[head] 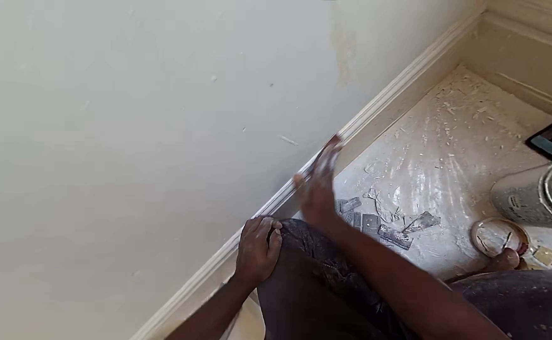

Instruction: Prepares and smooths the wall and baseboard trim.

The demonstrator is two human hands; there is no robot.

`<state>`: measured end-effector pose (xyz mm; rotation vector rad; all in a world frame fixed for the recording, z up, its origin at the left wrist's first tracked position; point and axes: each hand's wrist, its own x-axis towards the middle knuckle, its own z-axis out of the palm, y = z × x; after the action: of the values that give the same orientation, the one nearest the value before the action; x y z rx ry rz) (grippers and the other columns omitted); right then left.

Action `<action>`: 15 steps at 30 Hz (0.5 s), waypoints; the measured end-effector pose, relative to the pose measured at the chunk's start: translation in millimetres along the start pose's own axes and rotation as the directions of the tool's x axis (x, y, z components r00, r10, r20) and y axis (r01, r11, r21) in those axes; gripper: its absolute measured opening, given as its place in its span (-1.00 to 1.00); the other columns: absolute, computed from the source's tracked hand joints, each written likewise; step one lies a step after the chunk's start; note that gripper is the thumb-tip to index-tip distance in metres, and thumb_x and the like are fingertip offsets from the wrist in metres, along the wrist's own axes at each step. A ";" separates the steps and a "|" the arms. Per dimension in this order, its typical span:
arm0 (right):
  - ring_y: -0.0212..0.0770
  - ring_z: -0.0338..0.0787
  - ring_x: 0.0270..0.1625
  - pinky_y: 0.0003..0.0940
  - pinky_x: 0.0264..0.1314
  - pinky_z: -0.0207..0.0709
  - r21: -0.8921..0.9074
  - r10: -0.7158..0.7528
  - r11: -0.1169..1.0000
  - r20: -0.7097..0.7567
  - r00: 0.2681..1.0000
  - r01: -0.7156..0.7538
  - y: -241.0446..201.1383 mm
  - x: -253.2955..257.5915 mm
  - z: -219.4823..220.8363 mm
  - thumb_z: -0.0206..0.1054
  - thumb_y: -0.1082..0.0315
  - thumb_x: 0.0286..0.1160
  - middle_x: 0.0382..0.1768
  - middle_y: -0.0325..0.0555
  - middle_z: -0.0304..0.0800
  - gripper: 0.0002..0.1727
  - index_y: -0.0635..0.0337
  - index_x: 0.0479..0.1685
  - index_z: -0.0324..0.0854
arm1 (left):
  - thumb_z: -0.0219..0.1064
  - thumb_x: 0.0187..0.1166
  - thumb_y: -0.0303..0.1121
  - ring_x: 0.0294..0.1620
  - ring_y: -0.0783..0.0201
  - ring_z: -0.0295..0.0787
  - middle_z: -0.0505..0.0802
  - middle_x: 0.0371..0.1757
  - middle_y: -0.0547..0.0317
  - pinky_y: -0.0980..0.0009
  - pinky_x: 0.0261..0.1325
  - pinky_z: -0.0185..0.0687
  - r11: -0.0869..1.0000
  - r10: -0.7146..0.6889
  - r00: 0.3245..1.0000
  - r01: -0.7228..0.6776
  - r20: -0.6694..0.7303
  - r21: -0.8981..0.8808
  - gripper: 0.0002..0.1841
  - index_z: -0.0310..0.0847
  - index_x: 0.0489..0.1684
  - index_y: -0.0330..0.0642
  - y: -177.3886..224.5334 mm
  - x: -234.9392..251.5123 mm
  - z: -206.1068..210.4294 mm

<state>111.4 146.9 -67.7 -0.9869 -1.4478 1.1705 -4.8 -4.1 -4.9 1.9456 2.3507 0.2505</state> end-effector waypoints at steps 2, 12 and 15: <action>0.21 -0.35 0.94 0.05 0.95 -0.32 -0.026 0.095 0.995 0.118 0.989 -0.092 -10.8 -19.0 8.6 -0.08 -0.34 0.67 0.88 0.42 -0.45 0.11 0.47 0.87 -0.34 | -0.13 0.65 -0.04 0.16 0.00 0.74 0.87 -0.02 0.02 -0.02 0.35 0.52 1.000 0.018 1.000 -0.018 -0.008 0.004 -0.47 0.78 -0.18 -0.18 -2.4 0.5 -2.0; 0.21 -0.28 0.94 0.06 0.97 -0.36 0.006 0.003 1.000 -0.180 0.984 -0.002 27.2 68.6 -43.5 -0.14 -0.20 0.77 0.86 0.47 -0.30 -0.01 0.54 0.83 -0.23 | -0.12 0.63 -0.05 0.17 0.00 0.74 0.87 -0.02 0.03 -0.01 0.35 0.53 1.000 -0.001 1.000 0.001 0.002 0.023 -0.48 0.78 -0.20 -0.16 0.0 3.9 -0.1; 0.16 -0.29 0.95 0.06 0.98 -0.36 0.024 0.021 1.000 -0.062 0.998 -0.019 14.4 13.3 -11.9 -0.14 -0.26 0.74 0.88 0.40 -0.31 0.02 0.49 0.86 -0.24 | -0.14 0.65 -0.05 0.13 0.00 0.75 0.87 -0.06 0.03 -0.01 0.31 0.54 0.999 0.027 1.000 -0.027 -0.003 0.023 -0.48 0.77 -0.20 -0.16 1.3 3.5 -2.6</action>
<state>120.8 164.7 -78.6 -1.0153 -1.3749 1.1583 -4.6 -0.7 -2.0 1.9892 2.3407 0.2298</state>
